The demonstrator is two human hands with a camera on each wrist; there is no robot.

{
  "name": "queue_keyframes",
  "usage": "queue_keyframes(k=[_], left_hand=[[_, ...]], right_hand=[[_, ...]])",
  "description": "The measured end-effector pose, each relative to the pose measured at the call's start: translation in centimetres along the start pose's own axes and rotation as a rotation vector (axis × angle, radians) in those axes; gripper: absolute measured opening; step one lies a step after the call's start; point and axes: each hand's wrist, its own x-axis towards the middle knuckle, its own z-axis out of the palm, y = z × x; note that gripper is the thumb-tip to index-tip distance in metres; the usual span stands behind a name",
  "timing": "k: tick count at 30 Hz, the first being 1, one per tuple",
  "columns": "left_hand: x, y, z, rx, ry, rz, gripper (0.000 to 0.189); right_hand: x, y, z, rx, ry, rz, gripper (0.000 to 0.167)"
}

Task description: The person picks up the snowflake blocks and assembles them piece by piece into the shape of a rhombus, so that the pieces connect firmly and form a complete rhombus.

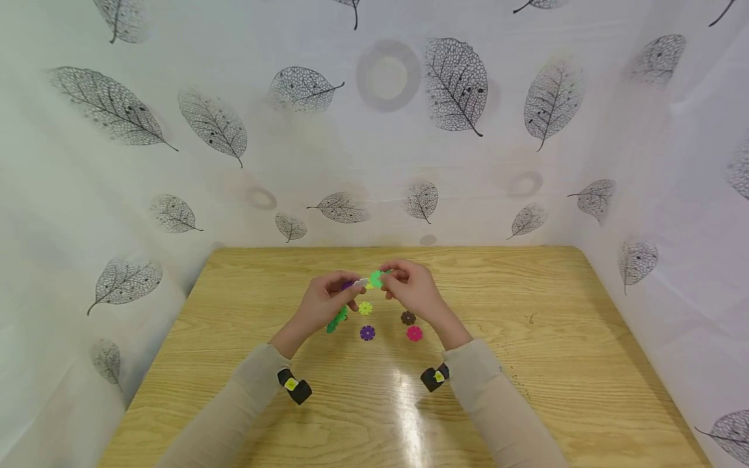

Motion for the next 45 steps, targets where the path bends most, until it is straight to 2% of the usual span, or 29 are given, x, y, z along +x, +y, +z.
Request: queue_keyframes(k=[13, 24, 34, 40, 45], left_hand=[[-0.07, 0.21, 0.0, -0.007, -0.004, 0.012, 0.021], [-0.07, 0.26, 0.19, 0.012, -0.018, 0.031, 0.022], [-0.22, 0.3, 0.7, 0.019, -0.01, -0.016, 0.023], [-0.22, -0.08, 0.67, 0.009, -0.027, 0.031, 0.037], [-0.18, -0.41, 0.69, 0.009, -0.037, 0.054, 0.037]], right_hand=[[0.17, -0.15, 0.3, 0.002, 0.026, -0.014, 0.026], [0.1, -0.17, 0.56, 0.028, 0.015, -0.029, 0.025], [0.16, 0.2, 0.94, 0.078, 0.013, -0.033, 0.024], [0.03, 0.34, 0.64, 0.054, -0.017, -0.021, 0.024], [-0.04, 0.25, 0.54, 0.07, -0.041, -0.016, 0.026]])
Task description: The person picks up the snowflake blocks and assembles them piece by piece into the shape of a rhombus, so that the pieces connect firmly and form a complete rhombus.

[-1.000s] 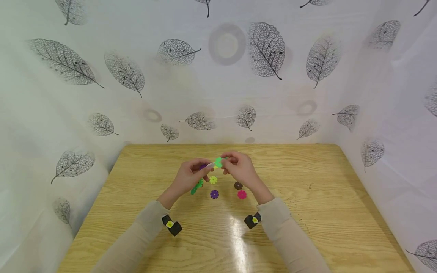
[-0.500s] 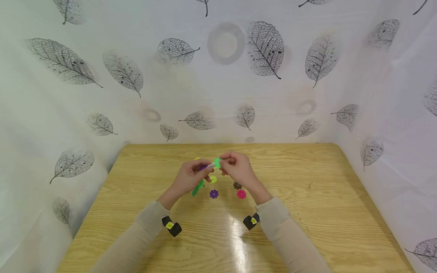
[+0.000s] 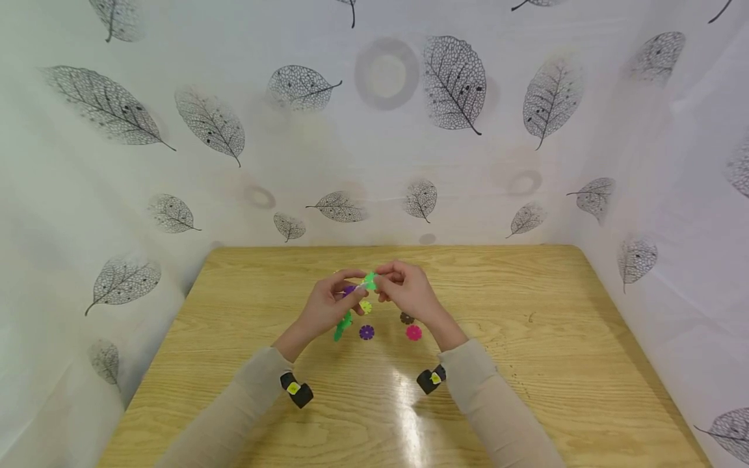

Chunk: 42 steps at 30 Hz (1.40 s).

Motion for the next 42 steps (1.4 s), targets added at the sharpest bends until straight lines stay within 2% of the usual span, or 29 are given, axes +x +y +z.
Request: queue_keyframes(k=[9, 22, 30, 38, 42], left_hand=[[0.0, 0.0, 0.1, 0.018, -0.002, 0.002, 0.038], [0.1, 0.3, 0.2, 0.004, -0.022, -0.007, 0.043], [0.1, 0.3, 0.1, 0.02, 0.009, -0.014, 0.042], [0.2, 0.3, -0.3, 0.037, 0.044, -0.019, 0.039], [0.2, 0.2, -0.4, 0.048, 0.041, -0.018, 0.039]], right_hand=[[-0.1, -0.3, 0.1, 0.037, -0.032, 0.025, 0.026], [-0.1, 0.0, 0.1, 0.061, -0.013, 0.021, 0.022], [-0.5, 1.5, -0.7, -0.048, 0.044, 0.034, 0.027], [-1.7, 3.6, -1.9, -0.168, -0.01, 0.08, 0.028], [-2.0, 4.9, -2.1, -0.28, 0.0, 0.079, 0.026]])
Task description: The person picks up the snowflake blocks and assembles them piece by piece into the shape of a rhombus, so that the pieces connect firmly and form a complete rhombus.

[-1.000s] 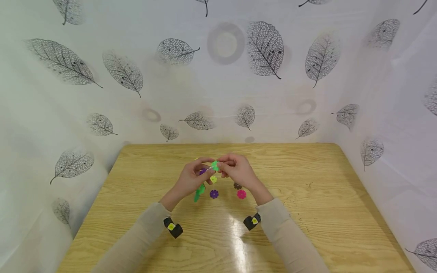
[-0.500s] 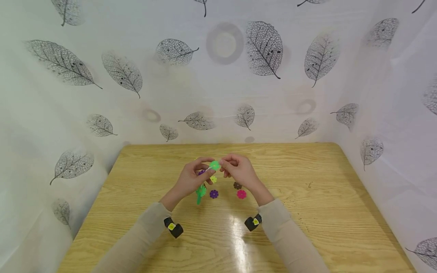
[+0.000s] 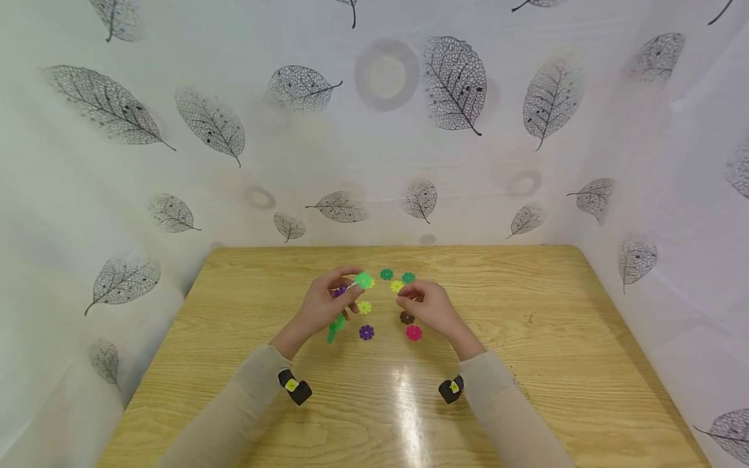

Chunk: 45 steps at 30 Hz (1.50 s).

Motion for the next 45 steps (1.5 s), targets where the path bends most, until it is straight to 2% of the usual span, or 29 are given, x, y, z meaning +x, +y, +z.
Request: queue_keyframes(k=[4, 13, 19, 26, 31, 45], left_hand=[[-0.1, 0.2, 0.0, -0.007, -0.002, 0.002, 0.039], [-0.1, 0.2, -0.2, -0.03, -0.007, 0.001, 0.039], [-0.1, 0.0, -0.2, -0.029, -0.016, -0.012, 0.04], [0.0, 0.0, -0.3, -0.026, -0.023, -0.004, 0.04], [-0.1, 0.1, -0.3, -0.02, -0.038, -0.009, 0.041], [-0.2, 0.0, -0.5, -0.026, -0.049, -0.004, 0.041]], right_hand=[[0.0, 1.1, 0.3, -0.096, 0.001, 0.033, 0.024], [-0.2, 3.2, 1.2, -0.142, -0.019, 0.093, 0.027], [-0.3, 3.7, 1.5, -0.205, 0.001, 0.081, 0.036], [-0.2, 3.5, 1.7, -0.242, -0.008, 0.091, 0.024], [-0.1, 3.5, 1.8, -0.26, -0.005, 0.076, 0.021], [-0.4, 3.7, 1.8, -0.109, 0.007, 0.099, 0.013]])
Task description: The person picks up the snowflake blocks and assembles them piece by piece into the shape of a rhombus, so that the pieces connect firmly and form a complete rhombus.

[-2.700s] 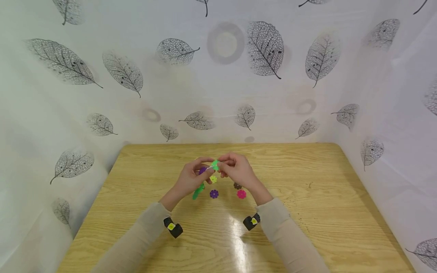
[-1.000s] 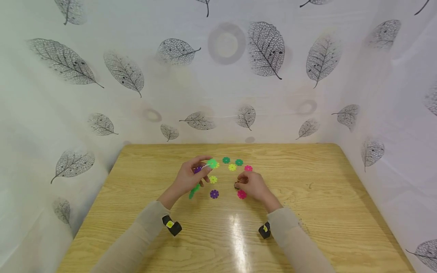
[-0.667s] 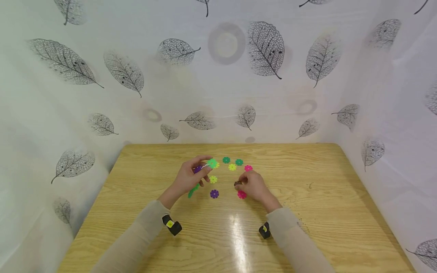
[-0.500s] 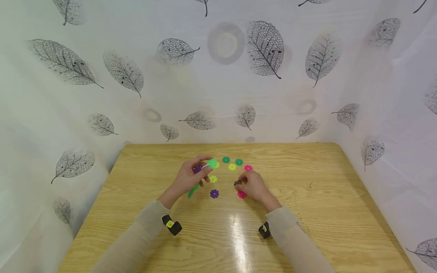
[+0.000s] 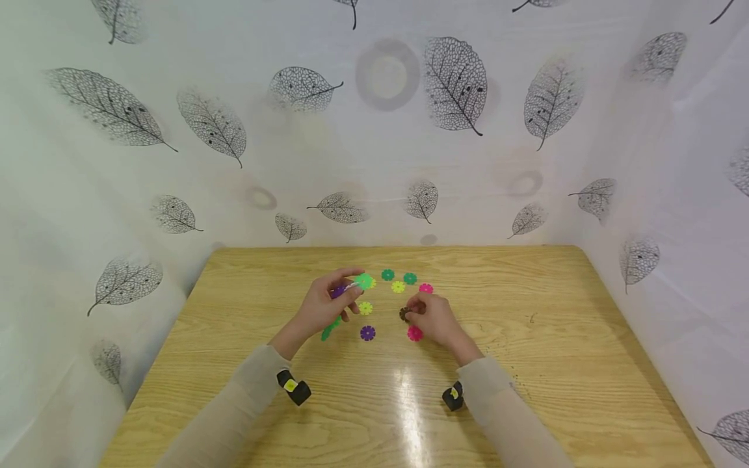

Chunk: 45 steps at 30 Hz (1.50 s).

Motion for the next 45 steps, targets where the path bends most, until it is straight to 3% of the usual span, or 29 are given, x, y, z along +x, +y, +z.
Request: queue_keyframes(k=[16, 35, 45], left_hand=[[0.1, -0.4, -0.2, -0.009, -0.01, -0.019, 0.04], [0.1, -0.4, -0.3, -0.005, -0.047, -0.031, 0.039], [0.2, -0.5, -0.2, 0.013, -0.061, -0.043, 0.04]], right_hand=[[0.2, -1.7, -2.0, 0.034, 0.083, -0.07, 0.01], [0.3, -4.7, -3.1, 0.144, 0.071, -0.103, 0.011], [0.4, -5.5, -3.2, 0.28, 0.019, -0.158, 0.014]])
